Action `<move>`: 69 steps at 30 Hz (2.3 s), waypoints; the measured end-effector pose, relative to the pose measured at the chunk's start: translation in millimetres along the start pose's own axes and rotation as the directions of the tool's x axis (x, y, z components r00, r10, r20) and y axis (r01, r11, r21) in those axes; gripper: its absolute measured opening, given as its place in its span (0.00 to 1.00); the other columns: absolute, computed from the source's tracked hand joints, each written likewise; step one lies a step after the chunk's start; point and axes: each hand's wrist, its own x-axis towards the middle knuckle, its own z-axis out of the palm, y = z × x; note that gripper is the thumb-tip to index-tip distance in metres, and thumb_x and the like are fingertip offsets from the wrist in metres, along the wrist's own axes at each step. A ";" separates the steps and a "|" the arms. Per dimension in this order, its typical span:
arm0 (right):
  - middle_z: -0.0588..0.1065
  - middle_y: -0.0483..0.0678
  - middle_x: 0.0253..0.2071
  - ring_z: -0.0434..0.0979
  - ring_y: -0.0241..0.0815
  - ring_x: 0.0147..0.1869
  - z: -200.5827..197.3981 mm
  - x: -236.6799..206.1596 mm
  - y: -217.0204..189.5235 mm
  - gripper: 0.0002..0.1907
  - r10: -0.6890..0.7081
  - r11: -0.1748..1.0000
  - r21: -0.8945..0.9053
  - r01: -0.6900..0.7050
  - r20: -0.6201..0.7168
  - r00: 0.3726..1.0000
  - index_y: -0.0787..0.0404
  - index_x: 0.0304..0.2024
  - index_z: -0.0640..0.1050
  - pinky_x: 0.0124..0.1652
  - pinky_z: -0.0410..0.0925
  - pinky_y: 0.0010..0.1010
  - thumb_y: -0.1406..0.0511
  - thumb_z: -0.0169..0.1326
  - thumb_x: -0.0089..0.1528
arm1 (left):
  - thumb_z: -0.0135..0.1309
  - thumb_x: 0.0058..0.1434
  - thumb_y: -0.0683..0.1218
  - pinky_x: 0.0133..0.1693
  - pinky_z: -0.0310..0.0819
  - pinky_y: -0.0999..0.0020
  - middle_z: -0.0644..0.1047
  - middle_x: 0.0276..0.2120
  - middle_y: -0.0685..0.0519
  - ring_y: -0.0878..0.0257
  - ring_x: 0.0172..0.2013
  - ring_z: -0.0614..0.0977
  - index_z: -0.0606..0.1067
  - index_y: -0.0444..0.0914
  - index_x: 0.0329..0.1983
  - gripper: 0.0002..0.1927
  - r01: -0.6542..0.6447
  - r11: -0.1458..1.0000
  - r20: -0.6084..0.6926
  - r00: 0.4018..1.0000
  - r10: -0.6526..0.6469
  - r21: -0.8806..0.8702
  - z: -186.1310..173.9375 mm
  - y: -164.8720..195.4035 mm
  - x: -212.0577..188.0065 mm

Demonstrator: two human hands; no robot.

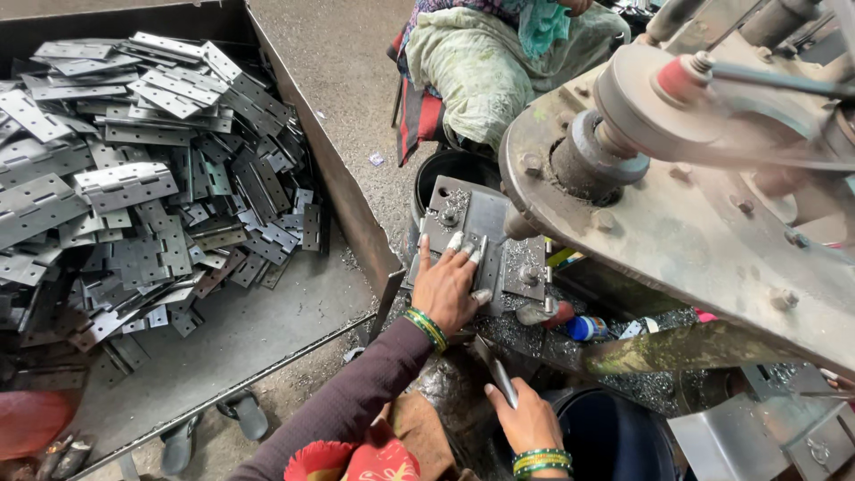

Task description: The person repeatedly picks up metal hinges from a bin, places them on a grinding machine, and operates a lever to grind the edges. The person then removes the hinge and returns it to the bin, repeating the process.

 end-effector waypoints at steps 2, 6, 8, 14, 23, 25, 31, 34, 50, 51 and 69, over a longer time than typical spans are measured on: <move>0.80 0.62 0.37 0.79 0.68 0.48 16.1 3.7 11.4 0.27 0.010 1.000 -0.005 -0.010 -0.038 0.999 0.56 0.42 0.79 0.46 0.72 0.53 0.42 0.53 0.59 | 0.62 0.54 0.55 0.71 0.28 0.33 0.73 0.60 0.48 0.52 0.68 0.66 0.69 0.35 0.63 0.35 0.016 0.998 0.072 0.997 -0.020 0.053 0.4 2.0 -2.2; 0.79 0.66 0.37 0.79 0.69 0.48 73.6 10.0 27.6 0.29 0.077 0.996 0.059 -0.070 -0.126 0.989 0.58 0.41 0.82 0.47 0.72 0.53 0.41 0.56 0.57 | 0.63 0.51 0.52 0.69 0.31 0.33 0.72 0.59 0.46 0.51 0.65 0.67 0.69 0.33 0.63 0.37 -0.027 0.999 0.002 1.000 0.027 0.048 1.7 4.6 -11.9; 0.79 0.68 0.37 0.78 0.70 0.49 91.1 12.3 32.9 0.31 0.114 0.993 0.050 -0.107 -0.156 0.981 0.60 0.39 0.83 0.48 0.71 0.53 0.40 0.57 0.58 | 0.62 0.53 0.52 0.71 0.32 0.35 0.73 0.58 0.47 0.52 0.65 0.68 0.70 0.34 0.60 0.33 -0.018 0.998 0.064 0.998 0.014 0.059 3.5 5.3 -15.7; 0.79 0.66 0.36 0.78 0.68 0.49 49.2 7.2 23.7 0.29 -0.036 0.992 0.117 0.044 -0.071 0.997 0.62 0.36 0.81 0.45 0.73 0.53 0.42 0.58 0.56 | 0.60 0.56 0.48 0.72 0.30 0.35 0.75 0.53 0.48 0.53 0.63 0.71 0.73 0.35 0.56 0.25 -0.019 0.995 -0.072 0.997 0.026 0.101 5.7 8.8 -26.2; 0.80 0.66 0.33 0.81 0.68 0.45 58.2 5.2 16.1 0.31 0.016 0.993 0.120 -0.001 -0.117 0.993 0.62 0.36 0.83 0.44 0.74 0.51 0.41 0.56 0.57 | 0.60 0.49 0.45 0.70 0.30 0.35 0.76 0.51 0.46 0.50 0.61 0.72 0.74 0.33 0.51 0.25 -0.050 0.985 -0.123 0.990 0.071 0.162 10.5 11.0 -25.8; 0.79 0.67 0.33 0.80 0.69 0.45 83.2 6.9 29.6 0.30 0.058 0.994 0.105 -0.044 -0.140 0.988 0.61 0.38 0.83 0.44 0.73 0.53 0.41 0.55 0.58 | 0.59 0.50 0.45 0.71 0.32 0.37 0.76 0.52 0.46 0.50 0.62 0.72 0.74 0.34 0.51 0.24 -0.066 0.987 -0.049 0.996 0.074 0.145 12.9 8.6 -28.4; 0.79 0.67 0.34 0.79 0.68 0.48 68.0 16.9 31.9 0.32 -0.027 0.995 0.093 0.039 -0.127 0.992 0.63 0.35 0.82 0.44 0.73 0.52 0.40 0.58 0.57 | 0.55 0.57 0.45 0.74 0.33 0.39 0.75 0.55 0.48 0.52 0.64 0.72 0.72 0.35 0.58 0.24 -0.055 0.996 -0.016 0.998 0.057 0.071 11.1 4.5 -35.0; 0.79 0.65 0.34 0.78 0.69 0.48 29.3 0.6 19.0 0.28 -0.057 0.995 0.076 0.060 -0.048 0.997 0.59 0.37 0.80 0.43 0.72 0.53 0.42 0.56 0.58 | 0.54 0.54 0.44 0.71 0.29 0.35 0.74 0.56 0.47 0.52 0.62 0.72 0.70 0.34 0.60 0.28 -0.077 0.979 -0.051 0.995 0.089 0.191 7.8 7.4 -39.0; 0.80 0.63 0.33 0.81 0.66 0.44 102.2 18.7 50.6 0.29 0.020 0.986 0.168 -0.010 -0.058 0.998 0.63 0.32 0.81 0.42 0.73 0.49 0.43 0.56 0.58 | 0.51 0.63 0.50 0.71 0.36 0.39 0.74 0.57 0.43 0.48 0.66 0.67 0.73 0.33 0.58 0.23 -0.131 0.980 -0.187 0.969 0.159 0.152 9.3 -3.8 -36.3; 0.80 0.63 0.33 0.81 0.66 0.44 87.7 16.6 46.2 0.28 0.007 0.989 0.147 0.002 -0.063 0.998 0.62 0.33 0.81 0.42 0.73 0.49 0.43 0.56 0.59 | 0.51 0.61 0.50 0.70 0.35 0.37 0.75 0.56 0.43 0.48 0.66 0.67 0.73 0.33 0.58 0.24 -0.127 0.981 -0.200 0.967 0.156 0.147 9.8 -1.8 -34.9; 0.80 0.64 0.33 0.80 0.68 0.46 69.2 15.4 34.6 0.28 0.022 0.999 0.051 -0.019 -0.062 0.998 0.58 0.33 0.82 0.44 0.71 0.52 0.41 0.57 0.57 | 0.49 0.58 0.40 0.72 0.27 0.33 0.79 0.49 0.51 0.54 0.61 0.72 0.77 0.37 0.53 0.19 -0.042 0.985 -0.084 0.995 0.056 0.166 24.2 -8.5 -7.6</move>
